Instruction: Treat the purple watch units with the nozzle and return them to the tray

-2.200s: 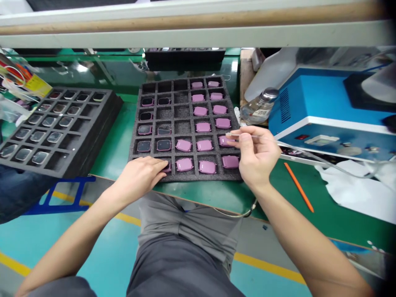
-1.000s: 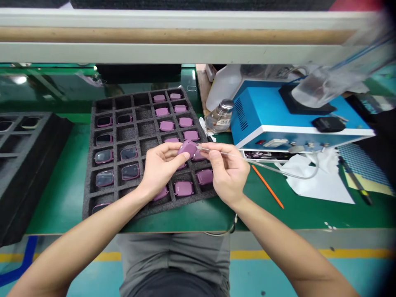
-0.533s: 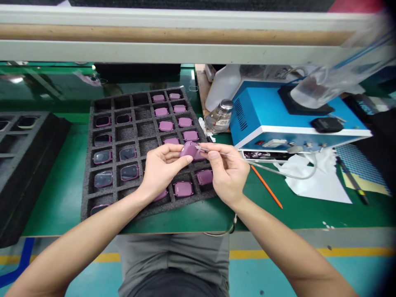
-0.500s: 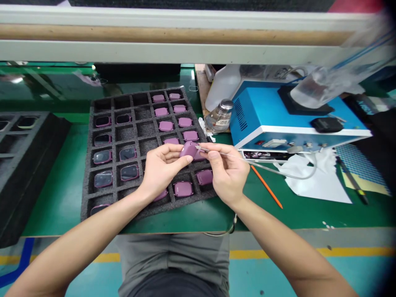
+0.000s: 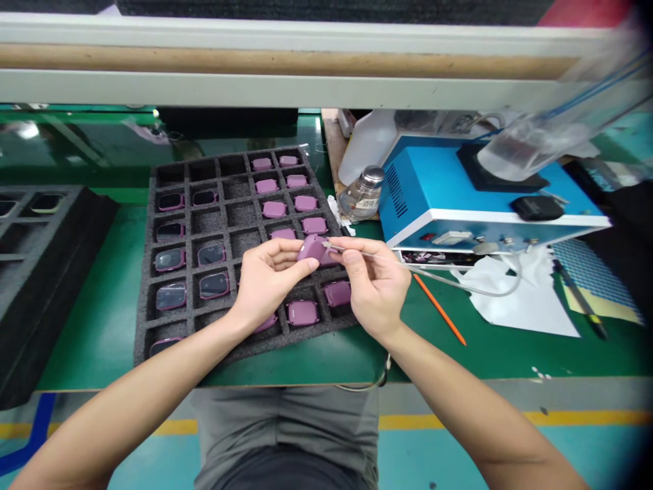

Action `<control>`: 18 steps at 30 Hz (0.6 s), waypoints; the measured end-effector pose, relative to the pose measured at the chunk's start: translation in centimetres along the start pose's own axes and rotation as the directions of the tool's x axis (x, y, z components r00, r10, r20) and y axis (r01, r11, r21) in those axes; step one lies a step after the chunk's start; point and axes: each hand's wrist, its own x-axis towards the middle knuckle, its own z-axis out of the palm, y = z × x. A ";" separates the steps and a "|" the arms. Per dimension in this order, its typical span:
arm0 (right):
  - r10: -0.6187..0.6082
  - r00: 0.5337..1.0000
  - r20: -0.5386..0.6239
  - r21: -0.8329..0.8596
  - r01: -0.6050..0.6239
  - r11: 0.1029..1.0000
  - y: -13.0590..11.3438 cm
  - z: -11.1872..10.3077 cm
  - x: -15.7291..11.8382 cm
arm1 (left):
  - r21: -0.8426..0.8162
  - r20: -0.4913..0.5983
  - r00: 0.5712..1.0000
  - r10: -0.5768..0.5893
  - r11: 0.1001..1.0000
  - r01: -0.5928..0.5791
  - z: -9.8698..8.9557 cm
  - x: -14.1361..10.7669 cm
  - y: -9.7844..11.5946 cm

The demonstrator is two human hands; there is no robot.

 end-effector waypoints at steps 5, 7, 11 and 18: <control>0.003 1.000 0.003 0.003 -0.003 1.000 0.0 0.1 0.1 | 0.027 -0.003 1.000 0.024 0.999 -0.024 0.0 0.0 0.1; 0.005 1.000 0.000 0.012 -0.005 1.000 0.1 0.1 0.1 | 0.040 0.002 0.999 0.038 0.998 -0.038 0.0 0.0 0.0; 0.022 1.000 0.001 0.012 -0.022 1.000 0.0 0.3 0.2 | 0.057 0.012 0.998 0.059 0.997 -0.060 -0.1 0.1 0.0; 0.029 0.999 0.018 0.039 -0.030 0.999 0.0 0.5 0.5 | 0.095 -0.027 0.998 0.055 0.994 -0.053 -0.2 0.2 0.0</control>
